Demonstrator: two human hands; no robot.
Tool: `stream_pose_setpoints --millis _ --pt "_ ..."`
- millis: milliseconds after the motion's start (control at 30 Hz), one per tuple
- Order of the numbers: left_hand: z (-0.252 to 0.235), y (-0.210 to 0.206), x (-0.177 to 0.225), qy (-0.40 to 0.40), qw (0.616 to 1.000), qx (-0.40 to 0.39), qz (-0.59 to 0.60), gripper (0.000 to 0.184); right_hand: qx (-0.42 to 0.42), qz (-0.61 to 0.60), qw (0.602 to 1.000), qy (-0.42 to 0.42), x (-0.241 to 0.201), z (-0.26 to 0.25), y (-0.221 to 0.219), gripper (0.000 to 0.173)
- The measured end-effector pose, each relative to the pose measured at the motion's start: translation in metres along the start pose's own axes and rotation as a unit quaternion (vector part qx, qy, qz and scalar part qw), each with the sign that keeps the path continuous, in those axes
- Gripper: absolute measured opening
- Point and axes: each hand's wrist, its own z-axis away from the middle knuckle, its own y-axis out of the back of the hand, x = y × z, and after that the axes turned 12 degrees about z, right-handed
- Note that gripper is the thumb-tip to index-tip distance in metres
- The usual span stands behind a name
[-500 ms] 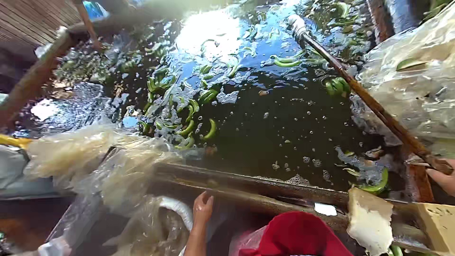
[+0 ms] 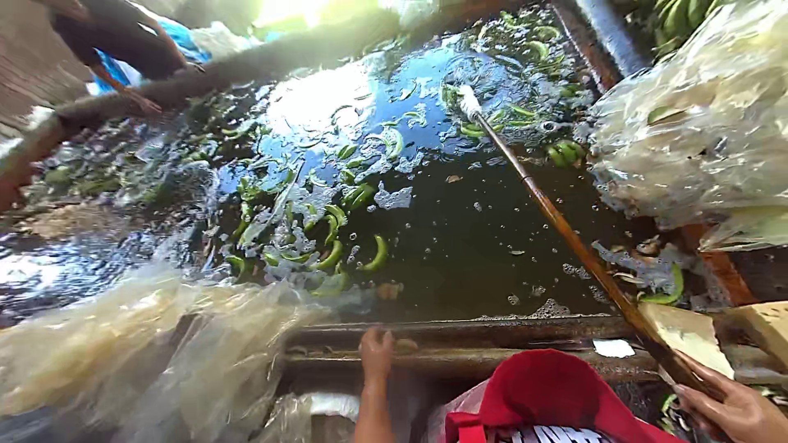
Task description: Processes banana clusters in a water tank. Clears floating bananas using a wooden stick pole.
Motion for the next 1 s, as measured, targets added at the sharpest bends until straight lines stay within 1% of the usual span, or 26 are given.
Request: stream_pose_setpoints --millis 67,133,233,333,433,500,567,633,700,800,900,1000 --pt "-0.016 0.013 -0.008 -0.002 1.0 0.005 -0.021 0.044 0.013 0.018 1.0 -0.005 -0.023 0.012 0.0 0.065" --pt "-0.034 0.022 -0.016 -0.015 0.999 0.013 -0.04 0.043 0.025 0.056 0.998 0.013 -0.046 0.007 -0.002 0.065" --pt "-0.061 0.033 -0.027 -0.048 0.996 0.02 -0.068 0.037 0.048 0.094 0.991 0.079 -0.083 -0.025 -0.025 0.066" --pt "-0.086 0.042 -0.04 -0.043 0.996 -0.006 -0.079 0.039 0.036 0.085 0.991 0.095 -0.163 -0.07 -0.063 0.064" --pt "-0.106 0.043 -0.05 -0.033 0.997 -0.018 -0.074 0.041 -0.014 0.08 0.991 0.107 -0.258 -0.124 -0.099 0.063" --pt "-0.112 0.036 -0.053 -0.035 0.994 -0.013 -0.099 0.042 -0.037 0.095 0.989 0.111 -0.315 -0.16 -0.12 0.06" --pt "-0.112 0.031 -0.05 -0.007 0.992 -0.019 -0.128 0.045 -0.044 0.127 0.985 0.108 -0.36 -0.195 -0.142 0.058" --pt "-0.114 0.03 -0.046 0.019 0.989 -0.024 -0.147 0.047 -0.049 0.19 0.976 0.093 -0.393 -0.224 -0.162 0.06" --pt "-0.115 0.028 -0.046 0.032 0.987 -0.024 -0.156 0.046 -0.057 0.271 0.957 0.089 -0.407 -0.245 -0.18 0.064" --pt "-0.115 0.027 -0.049 0.028 0.986 -0.019 -0.161 0.044 -0.079 0.33 0.936 0.098 -0.393 -0.251 -0.198 0.069" --pt "-0.114 0.027 -0.048 0.028 0.986 -0.021 -0.163 0.042 -0.101 0.361 0.922 0.102 -0.356 -0.238 -0.196 0.072" --pt "-0.113 0.026 -0.047 0.035 0.984 -0.028 -0.173 0.042 -0.105 0.366 0.918 0.115 -0.298 -0.211 -0.183 0.073"
